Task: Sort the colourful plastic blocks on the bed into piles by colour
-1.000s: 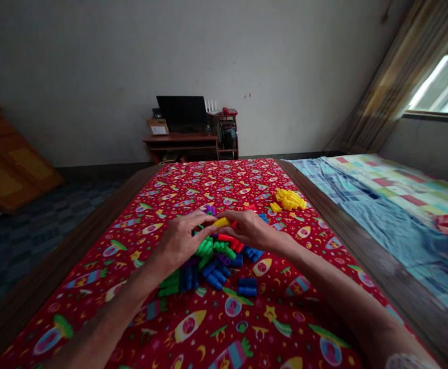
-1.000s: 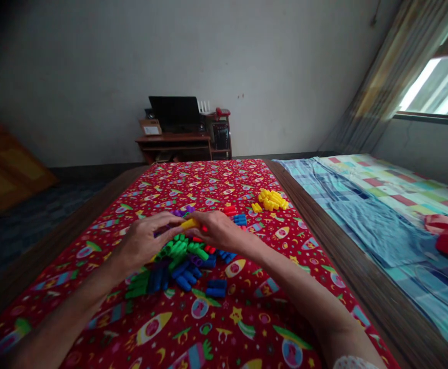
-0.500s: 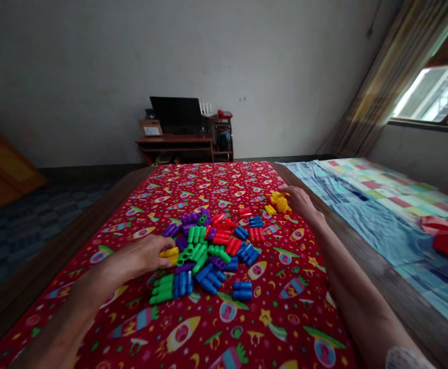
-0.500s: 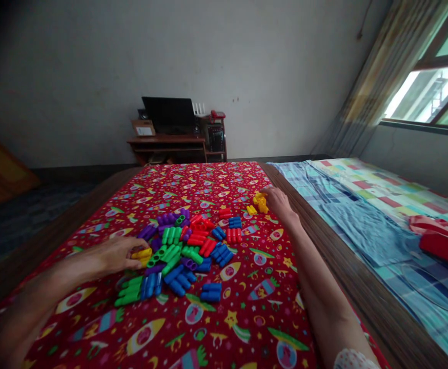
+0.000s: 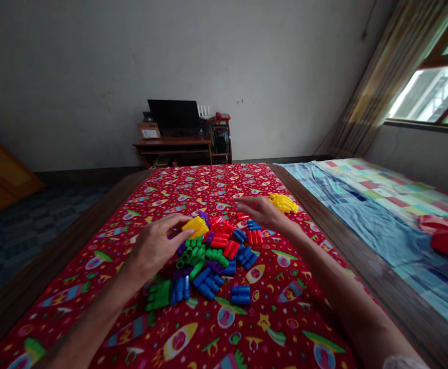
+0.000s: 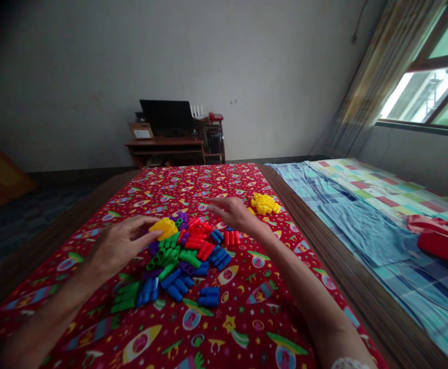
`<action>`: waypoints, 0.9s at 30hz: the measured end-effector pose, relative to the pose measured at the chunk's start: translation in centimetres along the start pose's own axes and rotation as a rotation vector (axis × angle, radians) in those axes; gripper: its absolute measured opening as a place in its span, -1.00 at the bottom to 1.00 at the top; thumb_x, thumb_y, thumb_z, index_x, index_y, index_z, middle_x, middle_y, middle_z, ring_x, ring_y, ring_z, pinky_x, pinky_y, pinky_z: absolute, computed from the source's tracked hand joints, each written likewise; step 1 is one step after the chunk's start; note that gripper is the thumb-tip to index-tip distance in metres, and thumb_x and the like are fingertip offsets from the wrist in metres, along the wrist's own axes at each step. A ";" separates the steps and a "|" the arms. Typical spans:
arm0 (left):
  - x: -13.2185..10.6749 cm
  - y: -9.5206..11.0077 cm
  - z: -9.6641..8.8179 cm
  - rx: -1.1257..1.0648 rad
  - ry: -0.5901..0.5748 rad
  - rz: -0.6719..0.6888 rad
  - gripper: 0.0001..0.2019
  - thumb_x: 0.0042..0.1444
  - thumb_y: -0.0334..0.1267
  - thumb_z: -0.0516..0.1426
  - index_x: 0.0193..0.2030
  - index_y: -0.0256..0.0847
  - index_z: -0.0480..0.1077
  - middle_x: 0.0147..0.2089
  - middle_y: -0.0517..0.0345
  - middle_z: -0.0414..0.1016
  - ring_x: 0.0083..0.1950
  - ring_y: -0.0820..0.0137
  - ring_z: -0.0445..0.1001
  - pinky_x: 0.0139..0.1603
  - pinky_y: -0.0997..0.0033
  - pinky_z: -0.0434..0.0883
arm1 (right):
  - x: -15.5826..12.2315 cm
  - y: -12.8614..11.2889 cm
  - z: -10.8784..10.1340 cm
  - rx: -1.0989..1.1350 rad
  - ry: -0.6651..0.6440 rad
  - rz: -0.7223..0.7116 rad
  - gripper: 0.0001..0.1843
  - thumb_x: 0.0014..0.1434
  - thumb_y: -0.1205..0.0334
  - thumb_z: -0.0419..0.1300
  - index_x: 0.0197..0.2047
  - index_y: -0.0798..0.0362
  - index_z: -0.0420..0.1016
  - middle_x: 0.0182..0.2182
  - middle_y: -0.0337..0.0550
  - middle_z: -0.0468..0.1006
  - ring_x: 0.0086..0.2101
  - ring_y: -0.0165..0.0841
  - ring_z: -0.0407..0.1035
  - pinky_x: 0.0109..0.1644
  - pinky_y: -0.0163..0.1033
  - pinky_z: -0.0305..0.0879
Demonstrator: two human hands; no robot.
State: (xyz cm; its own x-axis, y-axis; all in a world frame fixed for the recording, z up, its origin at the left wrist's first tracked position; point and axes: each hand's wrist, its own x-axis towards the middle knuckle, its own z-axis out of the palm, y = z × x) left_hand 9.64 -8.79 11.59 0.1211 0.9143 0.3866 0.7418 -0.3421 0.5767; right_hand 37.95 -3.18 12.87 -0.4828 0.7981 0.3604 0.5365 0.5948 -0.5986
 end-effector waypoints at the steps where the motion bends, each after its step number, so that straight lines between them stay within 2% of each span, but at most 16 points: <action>1: -0.4 0.7 0.7 0.001 0.017 0.034 -0.57 0.08 0.16 0.11 -0.14 -0.12 0.51 -0.15 0.08 0.61 -0.19 0.23 0.55 -0.13 0.32 0.49 | -0.1 -1.2 1.2 0.076 -0.077 -0.065 -0.64 0.30 0.15 0.07 0.06 0.06 0.54 -0.25 -0.14 0.65 -0.34 -0.39 0.45 -0.27 -0.35 0.28; 4: -1.2 2.1 2.0 -0.003 0.015 0.113 -0.63 0.14 0.11 0.08 -0.17 -0.10 0.52 -0.17 0.09 0.61 -0.18 0.25 0.56 -0.09 0.33 0.50 | -0.5 -3.4 3.3 0.117 -0.181 -0.167 -0.71 0.27 0.18 0.11 -0.09 0.12 0.59 -0.41 -0.19 0.60 -0.47 -0.48 0.35 -0.38 -0.41 0.15; 7: -1.3 2.2 2.2 -0.056 -0.021 0.107 -0.61 0.16 0.10 0.07 -0.08 -0.10 0.51 -0.11 0.07 0.59 -0.15 0.25 0.57 -0.14 0.35 0.53 | -0.4 -3.2 2.5 0.051 -0.137 -0.135 -0.75 0.25 0.24 0.11 -0.18 0.14 0.60 -0.47 -0.23 0.55 -0.50 -0.52 0.30 -0.41 -0.42 0.07; 10: -0.8 1.4 1.6 -0.042 -0.071 0.110 -0.57 0.14 0.10 0.09 0.01 -0.09 0.49 -0.02 0.07 0.57 -0.09 0.23 0.56 -0.06 0.31 0.52 | 0.1 -0.9 -0.5 -0.092 -0.014 -0.033 -0.74 0.24 0.22 0.10 -0.24 0.14 0.60 -0.47 -0.23 0.54 -0.48 -0.49 0.31 -0.39 -0.39 0.06; 12: -0.6 0.7 1.3 0.023 -0.130 0.151 -0.62 0.13 0.05 0.10 -0.03 -0.08 0.51 -0.03 0.08 0.58 -0.05 0.22 0.56 0.03 0.28 0.49 | 0.2 1.6 -2.9 -0.292 0.112 0.094 -0.72 0.26 0.20 0.07 -0.27 0.13 0.59 -0.45 -0.18 0.55 -0.45 -0.44 0.34 -0.36 -0.37 0.08; 14: -0.6 0.2 1.4 0.085 -0.191 0.193 -0.68 0.15 -0.03 0.09 -0.07 -0.09 0.54 -0.05 0.07 0.59 -0.03 0.23 0.55 0.07 0.29 0.46 | -0.2 4.7 -5.0 -0.531 0.258 0.304 -0.69 0.27 0.18 0.04 -0.25 0.12 0.59 -0.39 -0.09 0.58 -0.38 -0.36 0.39 -0.32 -0.33 0.12; 16: -1.0 -0.2 1.9 0.128 -0.231 0.239 -0.72 0.17 -0.12 0.09 -0.08 -0.11 0.54 -0.06 0.07 0.59 -0.01 0.24 0.54 0.08 0.30 0.45 | -1.0 7.9 -6.4 -0.721 0.317 0.530 -0.67 0.29 0.18 0.00 -0.18 0.10 0.58 -0.31 0.00 0.61 -0.29 -0.27 0.44 -0.27 -0.29 0.17; 18: -1.4 -0.5 2.6 0.154 -0.254 0.303 -0.74 0.19 -0.19 0.08 -0.05 -0.12 0.52 -0.03 0.07 0.58 0.04 0.25 0.52 0.12 0.30 0.43 | -1.9 10.7 -7.0 -0.822 0.292 0.683 -0.63 0.31 0.17 -0.04 -0.13 0.09 0.58 -0.22 0.07 0.61 -0.20 -0.19 0.46 -0.23 -0.25 0.22; 21: -2.0 -0.6 3.6 0.168 -0.268 0.404 -0.76 0.23 -0.25 0.07 -0.02 -0.10 0.50 0.00 0.10 0.55 0.10 0.28 0.48 0.17 0.28 0.41 | -3.0 13.2 -6.8 -0.850 0.191 0.767 -0.61 0.31 0.18 -0.05 -0.07 0.10 0.57 -0.14 0.12 0.59 -0.12 -0.13 0.47 -0.17 -0.20 0.27; 24: -2.3 -0.4 3.9 0.175 -0.238 0.457 -0.77 0.25 -0.28 0.07 -0.02 -0.10 0.48 0.01 0.12 0.54 0.12 0.28 0.46 0.18 0.26 0.40 | -3.1 13.6 -6.4 -0.818 0.113 0.765 -0.61 0.31 0.18 -0.04 -0.04 0.10 0.57 -0.11 0.13 0.58 -0.08 -0.11 0.46 -0.12 -0.18 0.30; 27: -2.3 0.0 3.8 0.173 -0.200 0.491 -0.77 0.27 -0.30 0.05 -0.03 -0.11 0.48 -0.01 0.11 0.54 0.09 0.30 0.47 0.17 0.25 0.41 | -2.6 12.8 -6.4 -0.789 0.126 0.768 -0.56 0.34 0.17 -0.11 -0.08 0.12 0.59 -0.10 0.16 0.58 -0.07 -0.10 0.46 -0.07 -0.15 0.31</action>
State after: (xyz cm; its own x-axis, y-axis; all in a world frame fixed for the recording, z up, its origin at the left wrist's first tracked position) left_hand 11.88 -10.05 7.96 0.5905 0.6853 0.4262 0.6620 -0.7134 0.2300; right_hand 50.51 2.99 8.83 0.2172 0.9582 0.1861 0.9751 -0.2043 -0.0864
